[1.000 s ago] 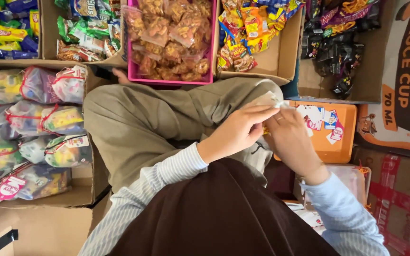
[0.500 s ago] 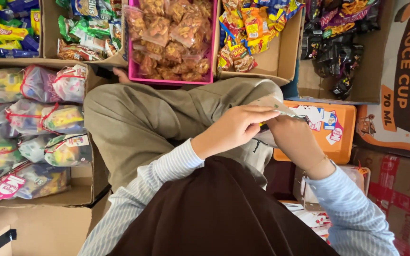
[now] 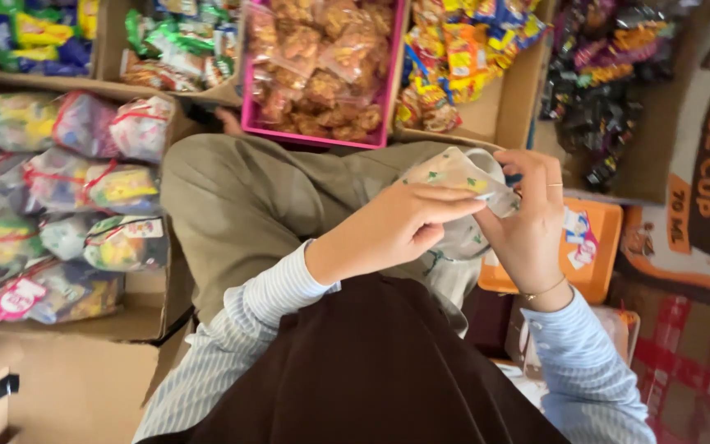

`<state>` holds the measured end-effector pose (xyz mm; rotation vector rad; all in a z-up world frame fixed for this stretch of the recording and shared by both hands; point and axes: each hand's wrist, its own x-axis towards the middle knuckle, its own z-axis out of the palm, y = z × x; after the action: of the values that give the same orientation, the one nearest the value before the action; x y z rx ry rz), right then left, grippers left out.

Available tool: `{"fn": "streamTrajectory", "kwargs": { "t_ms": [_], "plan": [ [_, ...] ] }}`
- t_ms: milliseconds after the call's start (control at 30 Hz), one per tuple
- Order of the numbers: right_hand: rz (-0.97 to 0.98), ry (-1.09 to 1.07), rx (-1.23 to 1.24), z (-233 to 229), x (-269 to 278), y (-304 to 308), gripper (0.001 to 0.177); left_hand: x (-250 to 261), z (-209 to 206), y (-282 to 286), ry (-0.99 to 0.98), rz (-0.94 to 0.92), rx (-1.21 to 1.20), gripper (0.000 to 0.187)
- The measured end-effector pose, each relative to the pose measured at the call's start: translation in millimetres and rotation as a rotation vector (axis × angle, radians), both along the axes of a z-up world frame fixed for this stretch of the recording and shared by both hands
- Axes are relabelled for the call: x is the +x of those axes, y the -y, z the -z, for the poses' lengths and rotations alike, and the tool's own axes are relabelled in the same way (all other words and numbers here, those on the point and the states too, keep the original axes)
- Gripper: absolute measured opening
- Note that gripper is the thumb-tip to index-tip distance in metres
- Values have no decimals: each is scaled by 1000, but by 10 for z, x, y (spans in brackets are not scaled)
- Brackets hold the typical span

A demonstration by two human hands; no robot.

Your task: Packing various snacks and candies into small plastic gift bags and tying them closed while sitting on the floor.

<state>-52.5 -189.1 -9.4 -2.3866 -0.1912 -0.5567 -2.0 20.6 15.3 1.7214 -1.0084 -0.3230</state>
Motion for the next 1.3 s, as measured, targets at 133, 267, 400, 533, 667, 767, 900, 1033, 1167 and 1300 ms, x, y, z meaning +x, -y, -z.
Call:
{"fn": "streamTrajectory", "kwargs": {
  "t_ms": [133, 267, 400, 533, 667, 767, 900, 1033, 1167, 1300],
  "plan": [
    [-93, -53, -18, -19, 228, -313, 36, -21, -165, -342, 46, -112, 26, 50],
    [-277, -159, 66, -150, 463, -722, 31, -51, -417, -879, -10, -277, 22, 51],
    [-507, -260, 188, -232, 707, -1091, 35, -76, -455, -1450, 4, -455, 34, 48],
    [-715, -352, 301, -294, 1125, -1469, 42, -88, -441, -1919, -9, -640, 44, 51],
    [-797, -604, 494, 63, 1806, -1885, 36, -59, -340, -2266, -41, -779, 57, 52],
    [-734, -508, 519, 911, 2618, -2154, 20, -19, -398, -2418, -78, -852, 57, 52],
    [-599, -286, 413, 1822, 3578, -2628, 10, 64, -335, -2590, -135, -927, 76, 52],
    [-575, -204, 329, 2171, 4194, -3232, 14, 136, -322, -2755, -181, -946, 45, 54],
    [-467, -166, -213, 2323, 4580, -3768, 44, 217, -279, -2851, -246, -961, 47, 60],
    [-387, -324, -627, 2627, 4864, -4126, 70, 263, -214, -2937, -285, -912, -3, 53]
  ]
}}
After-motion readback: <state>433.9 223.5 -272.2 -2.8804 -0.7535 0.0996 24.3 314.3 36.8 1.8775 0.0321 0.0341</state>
